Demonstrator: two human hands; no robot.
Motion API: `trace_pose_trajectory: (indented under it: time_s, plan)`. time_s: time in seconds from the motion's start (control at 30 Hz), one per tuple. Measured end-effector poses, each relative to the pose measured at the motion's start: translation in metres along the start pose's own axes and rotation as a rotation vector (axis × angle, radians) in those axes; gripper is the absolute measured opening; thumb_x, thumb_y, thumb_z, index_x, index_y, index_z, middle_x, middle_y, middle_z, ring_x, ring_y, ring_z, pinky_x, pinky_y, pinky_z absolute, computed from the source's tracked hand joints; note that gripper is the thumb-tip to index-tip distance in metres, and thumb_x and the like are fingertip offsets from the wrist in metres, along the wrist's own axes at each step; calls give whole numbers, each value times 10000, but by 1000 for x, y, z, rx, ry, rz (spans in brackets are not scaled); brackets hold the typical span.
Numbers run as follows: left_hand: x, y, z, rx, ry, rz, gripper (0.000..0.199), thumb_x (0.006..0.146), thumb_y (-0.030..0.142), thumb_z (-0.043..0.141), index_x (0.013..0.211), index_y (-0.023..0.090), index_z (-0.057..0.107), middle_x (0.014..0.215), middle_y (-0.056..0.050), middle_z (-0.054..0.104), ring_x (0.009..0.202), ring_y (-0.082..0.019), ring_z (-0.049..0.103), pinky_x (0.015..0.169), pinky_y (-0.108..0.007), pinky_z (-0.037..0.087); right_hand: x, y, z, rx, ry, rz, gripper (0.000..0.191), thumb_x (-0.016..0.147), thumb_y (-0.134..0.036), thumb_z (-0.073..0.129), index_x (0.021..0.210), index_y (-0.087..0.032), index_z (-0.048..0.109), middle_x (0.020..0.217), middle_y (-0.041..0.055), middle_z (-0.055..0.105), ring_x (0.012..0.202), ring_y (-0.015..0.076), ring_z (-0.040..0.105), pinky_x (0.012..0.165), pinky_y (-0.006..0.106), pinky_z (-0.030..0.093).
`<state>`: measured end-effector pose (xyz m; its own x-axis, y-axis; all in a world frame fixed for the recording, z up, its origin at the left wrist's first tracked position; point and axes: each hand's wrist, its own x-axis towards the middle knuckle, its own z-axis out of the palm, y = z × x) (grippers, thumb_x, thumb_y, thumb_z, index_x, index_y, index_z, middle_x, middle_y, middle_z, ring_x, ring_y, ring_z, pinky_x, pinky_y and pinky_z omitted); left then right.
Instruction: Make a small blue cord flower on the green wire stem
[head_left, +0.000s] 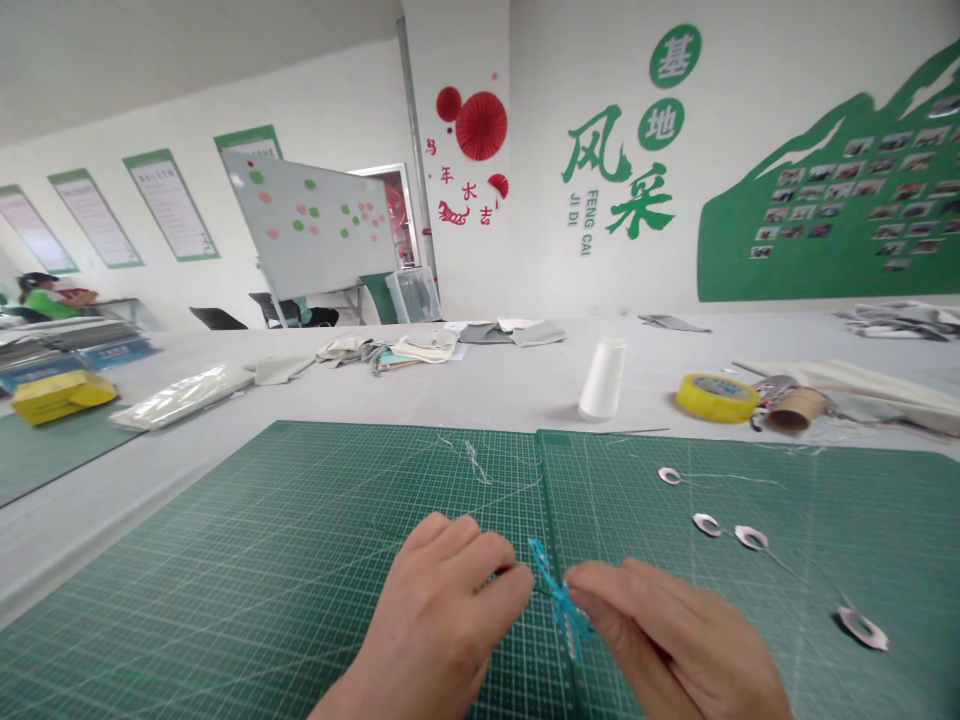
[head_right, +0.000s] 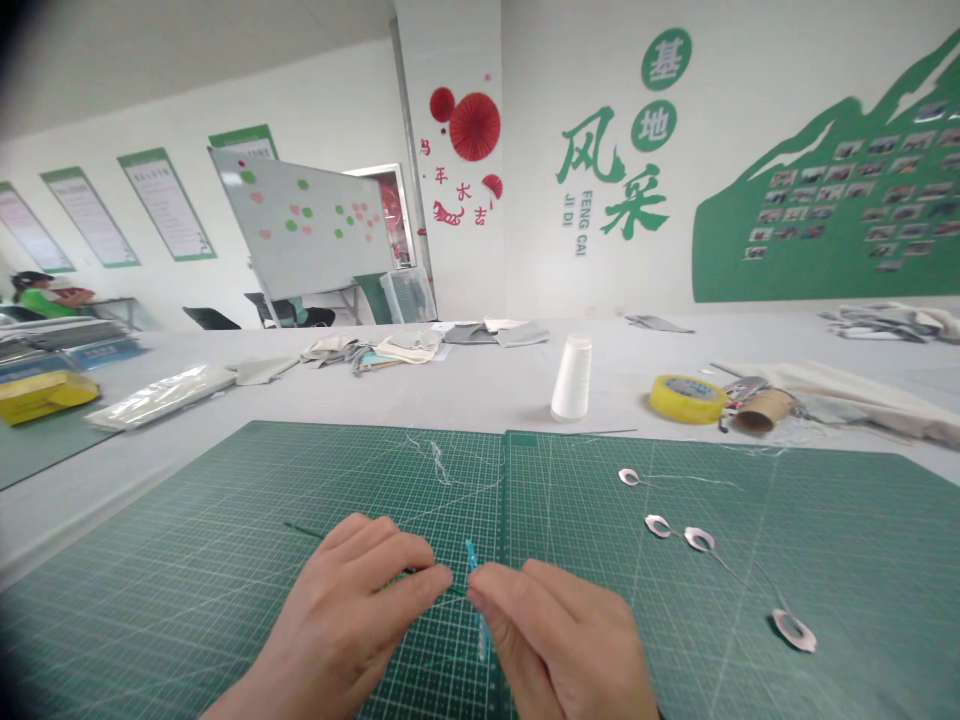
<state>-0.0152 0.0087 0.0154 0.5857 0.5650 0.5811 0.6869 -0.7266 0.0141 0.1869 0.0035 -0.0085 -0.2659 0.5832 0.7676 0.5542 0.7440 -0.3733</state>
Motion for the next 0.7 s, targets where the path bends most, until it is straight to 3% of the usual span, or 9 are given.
trace_pose_trajectory:
  time_s: [0.17,0.33,0.47,0.57,0.7]
  plan:
    - [-2,2,1,-156,-20,84,270,896,82,407,884,212,644,770,-7,664,615,-162,460,578,-334,263,8,14,-3,210,-115,207,108,901,-235,573,881,-256,677,734,-28,702,618,127,644,564,202,496]
    - [-3,1,3,-433,55,37,207,889,114,522,902,248,680,758,-4,670,633,-147,519,602,-307,349,10,29,4,597,-316,638,246,827,-418,639,710,-206,684,584,-38,530,537,109,446,503,225,369]
    - [-2,3,0,-658,153,-136,195,881,145,582,975,235,727,717,-18,589,636,-134,551,570,-242,412,4,29,17,897,-362,873,315,730,-490,726,688,-185,656,562,-67,427,528,78,330,493,202,280]
    - [0,5,-7,-760,97,-253,267,879,131,581,1025,286,742,703,2,513,606,-117,523,547,-221,409,1,26,23,939,-421,896,367,715,-530,720,666,-177,636,541,-71,408,486,65,293,452,201,218]
    - [2,1,-12,-898,94,-489,220,852,151,616,910,300,767,698,17,494,626,-120,490,575,-238,377,0,27,23,973,-485,927,384,728,-564,680,710,-185,622,482,-101,347,409,46,208,407,200,159]
